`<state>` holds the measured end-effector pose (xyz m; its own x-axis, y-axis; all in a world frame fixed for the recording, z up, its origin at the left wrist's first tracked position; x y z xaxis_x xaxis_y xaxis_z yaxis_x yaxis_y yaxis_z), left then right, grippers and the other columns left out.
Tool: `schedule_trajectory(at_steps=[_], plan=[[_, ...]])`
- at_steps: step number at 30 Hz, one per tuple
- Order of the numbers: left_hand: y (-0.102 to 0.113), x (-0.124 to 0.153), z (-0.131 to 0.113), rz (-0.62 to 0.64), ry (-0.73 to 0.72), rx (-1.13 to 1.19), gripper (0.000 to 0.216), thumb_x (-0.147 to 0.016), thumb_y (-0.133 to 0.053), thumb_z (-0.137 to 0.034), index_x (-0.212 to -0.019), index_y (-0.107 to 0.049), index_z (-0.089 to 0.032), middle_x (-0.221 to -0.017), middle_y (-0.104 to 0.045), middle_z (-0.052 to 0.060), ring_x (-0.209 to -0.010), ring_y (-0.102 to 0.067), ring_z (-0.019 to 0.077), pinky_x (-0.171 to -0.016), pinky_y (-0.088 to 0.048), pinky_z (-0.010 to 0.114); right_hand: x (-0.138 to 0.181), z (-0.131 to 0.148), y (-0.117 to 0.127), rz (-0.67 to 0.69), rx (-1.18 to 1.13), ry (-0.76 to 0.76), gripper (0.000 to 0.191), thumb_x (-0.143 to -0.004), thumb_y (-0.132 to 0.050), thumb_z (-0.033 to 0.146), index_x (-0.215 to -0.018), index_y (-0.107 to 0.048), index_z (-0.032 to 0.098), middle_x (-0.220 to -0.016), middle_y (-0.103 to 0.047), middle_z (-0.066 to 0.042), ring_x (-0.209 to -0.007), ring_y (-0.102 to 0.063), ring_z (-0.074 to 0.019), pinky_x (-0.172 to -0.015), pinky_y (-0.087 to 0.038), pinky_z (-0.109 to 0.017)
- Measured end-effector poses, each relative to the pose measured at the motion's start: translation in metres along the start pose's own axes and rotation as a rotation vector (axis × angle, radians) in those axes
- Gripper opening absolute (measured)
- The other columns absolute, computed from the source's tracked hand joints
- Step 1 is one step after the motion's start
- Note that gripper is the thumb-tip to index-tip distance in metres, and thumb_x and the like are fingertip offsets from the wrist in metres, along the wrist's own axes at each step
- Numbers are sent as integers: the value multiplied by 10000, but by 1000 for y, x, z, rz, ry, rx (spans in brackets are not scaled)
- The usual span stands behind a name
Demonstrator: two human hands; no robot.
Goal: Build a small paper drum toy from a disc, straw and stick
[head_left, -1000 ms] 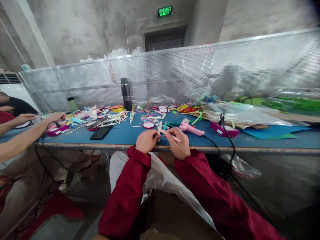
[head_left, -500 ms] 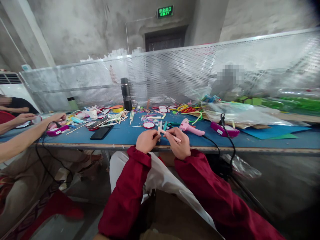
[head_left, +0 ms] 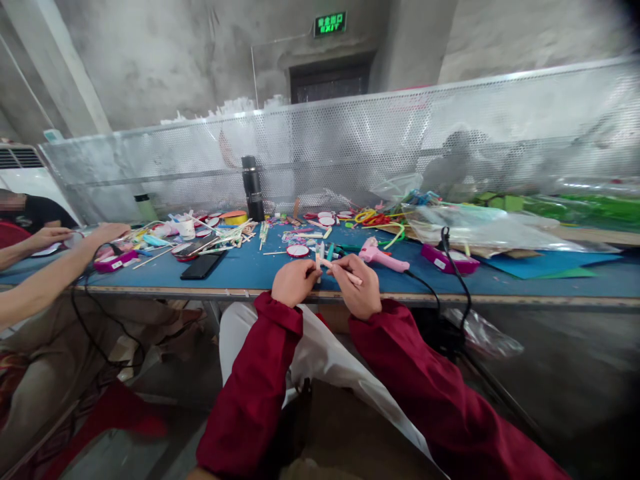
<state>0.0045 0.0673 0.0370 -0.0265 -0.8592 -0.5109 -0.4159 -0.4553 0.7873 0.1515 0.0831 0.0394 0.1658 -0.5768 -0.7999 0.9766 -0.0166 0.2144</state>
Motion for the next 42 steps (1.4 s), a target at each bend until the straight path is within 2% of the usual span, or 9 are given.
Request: schedule_trajectory(at_steps=[12,17,23,42], plan=[[0,0,0,9,4,-3,274,-930,-513,-399,-784,-658,-218,-790,-687,20,-750,-589,161,-657,-365,255,0,-1,1,-21,7,-9,142,-904,-557,314,-808,-614,228,-753,-700,-15,-676,-632,-165,-642,-466,-285],[-1,0,0,1,-3,-12,284,-932,-508,-403,-764,-641,-216,-767,-675,14,-720,-571,156,-622,-336,260,0,-1,2,-36,4,-23,127,-905,-556,320,-847,-622,229,-778,-715,-18,-686,-642,-167,-630,-461,-282],[0,1,0,-10,-18,6,280,-930,-509,-392,-749,-625,-212,-765,-672,11,-716,-565,153,-634,-336,259,0,-1,1,-27,22,-23,139,-904,-558,311,-808,-612,226,-760,-710,-14,-684,-636,-163,-643,-458,-279],[0,0,0,-7,-10,11,276,-927,-516,-392,-760,-644,-214,-750,-668,6,-700,-569,149,-617,-330,261,-1,0,-1,2,19,2,135,-912,-560,321,-850,-617,215,-778,-699,-18,-679,-614,-154,-645,-445,-271]])
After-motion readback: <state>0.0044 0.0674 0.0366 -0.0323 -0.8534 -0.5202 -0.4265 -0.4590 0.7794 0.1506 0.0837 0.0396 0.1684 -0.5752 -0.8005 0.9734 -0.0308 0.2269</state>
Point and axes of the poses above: each hand's wrist, its own x-axis away from the middle knuckle, its own y-axis out of the back of the hand, z = x × y, the point moved 8 cm from there along -x, towards the middle knuckle
